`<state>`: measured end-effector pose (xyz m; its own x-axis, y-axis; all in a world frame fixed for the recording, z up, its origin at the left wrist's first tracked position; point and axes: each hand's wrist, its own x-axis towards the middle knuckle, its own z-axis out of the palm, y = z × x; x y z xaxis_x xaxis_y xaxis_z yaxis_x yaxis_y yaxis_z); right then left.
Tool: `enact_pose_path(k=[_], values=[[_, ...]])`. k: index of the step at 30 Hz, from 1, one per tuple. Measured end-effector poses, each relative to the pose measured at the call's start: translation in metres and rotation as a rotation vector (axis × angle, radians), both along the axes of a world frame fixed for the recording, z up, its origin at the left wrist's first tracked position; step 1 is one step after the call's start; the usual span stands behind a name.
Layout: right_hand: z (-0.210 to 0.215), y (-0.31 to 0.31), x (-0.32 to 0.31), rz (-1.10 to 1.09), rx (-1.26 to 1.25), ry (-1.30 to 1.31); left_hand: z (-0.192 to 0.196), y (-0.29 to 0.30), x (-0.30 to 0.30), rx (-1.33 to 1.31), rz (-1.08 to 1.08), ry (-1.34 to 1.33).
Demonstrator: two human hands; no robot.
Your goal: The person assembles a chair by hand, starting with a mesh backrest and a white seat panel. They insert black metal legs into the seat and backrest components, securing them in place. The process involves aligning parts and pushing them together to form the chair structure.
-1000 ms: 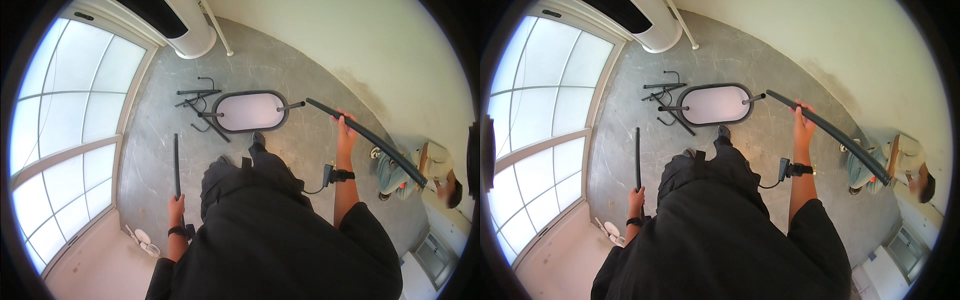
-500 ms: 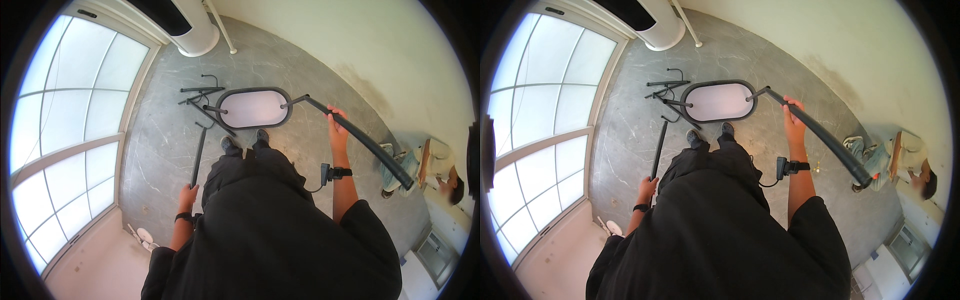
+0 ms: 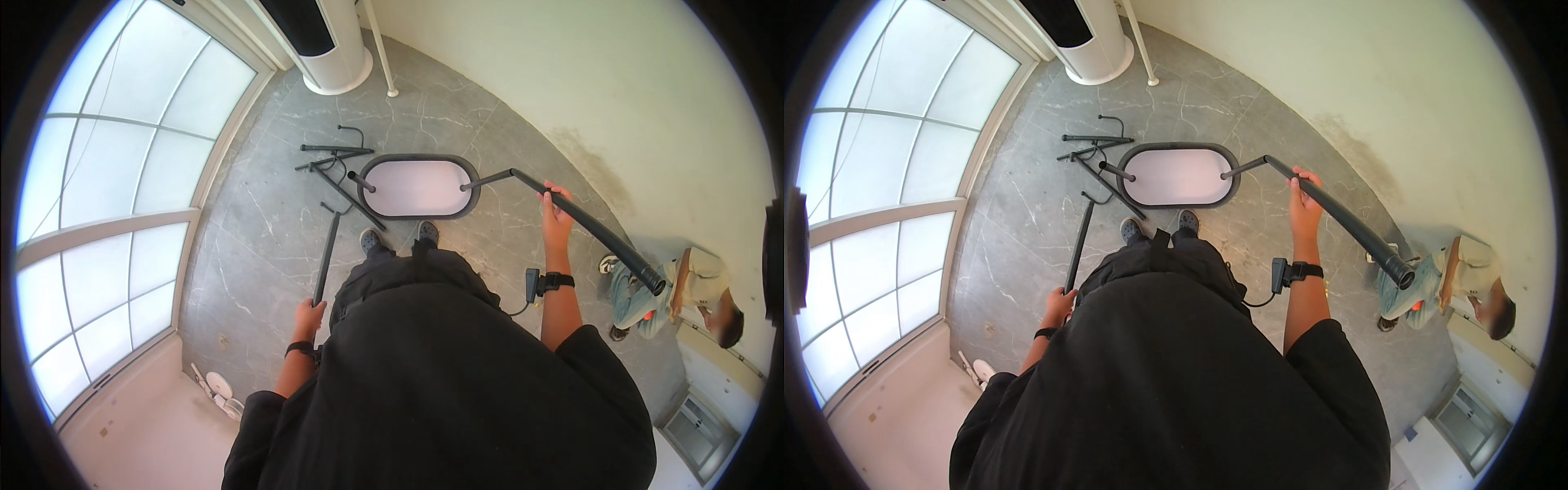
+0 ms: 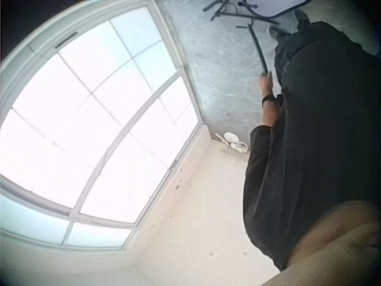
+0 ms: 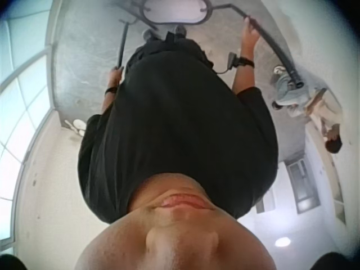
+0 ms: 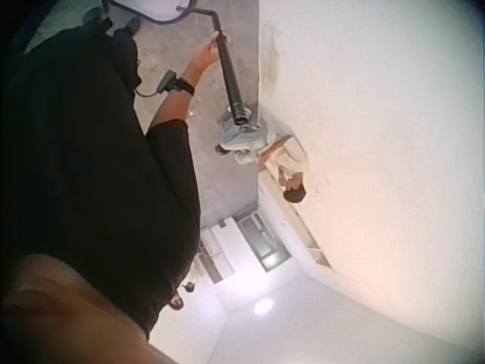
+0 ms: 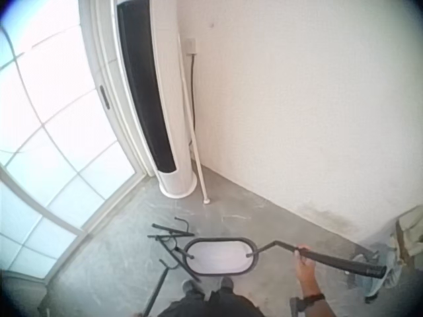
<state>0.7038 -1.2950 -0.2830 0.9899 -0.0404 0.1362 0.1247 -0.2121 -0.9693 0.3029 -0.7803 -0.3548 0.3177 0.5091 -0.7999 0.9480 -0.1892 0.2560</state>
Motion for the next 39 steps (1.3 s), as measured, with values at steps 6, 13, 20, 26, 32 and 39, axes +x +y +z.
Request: enact_pose_path(k=[6, 13, 20, 26, 32, 39], values=[[0.008, 0.0, 0.002, 0.01, -0.011, 0.021, -0.003, 0.008, -0.014, 0.013, -0.04, 0.056], [0.023, 0.017, 0.007, 0.269, -0.379, 0.097, 0.012, 0.006, 0.004, 0.037, -0.114, 0.075], [0.022, -0.023, 0.073, 0.04, -0.045, 0.243, -0.003, 0.009, 0.014, 0.027, -0.144, 0.02], [0.016, -0.018, 0.076, -0.026, -0.026, 0.104, -0.031, 0.029, -0.009, 0.182, -0.274, -0.067], [0.019, 0.001, 0.069, -0.293, -0.545, 0.005, -0.018, 0.02, -0.022, 0.072, -0.211, 0.091], [0.058, 0.02, 0.07, -0.271, -0.532, -0.044, 0.01, 0.015, -0.02, 0.121, -0.199, 0.086]])
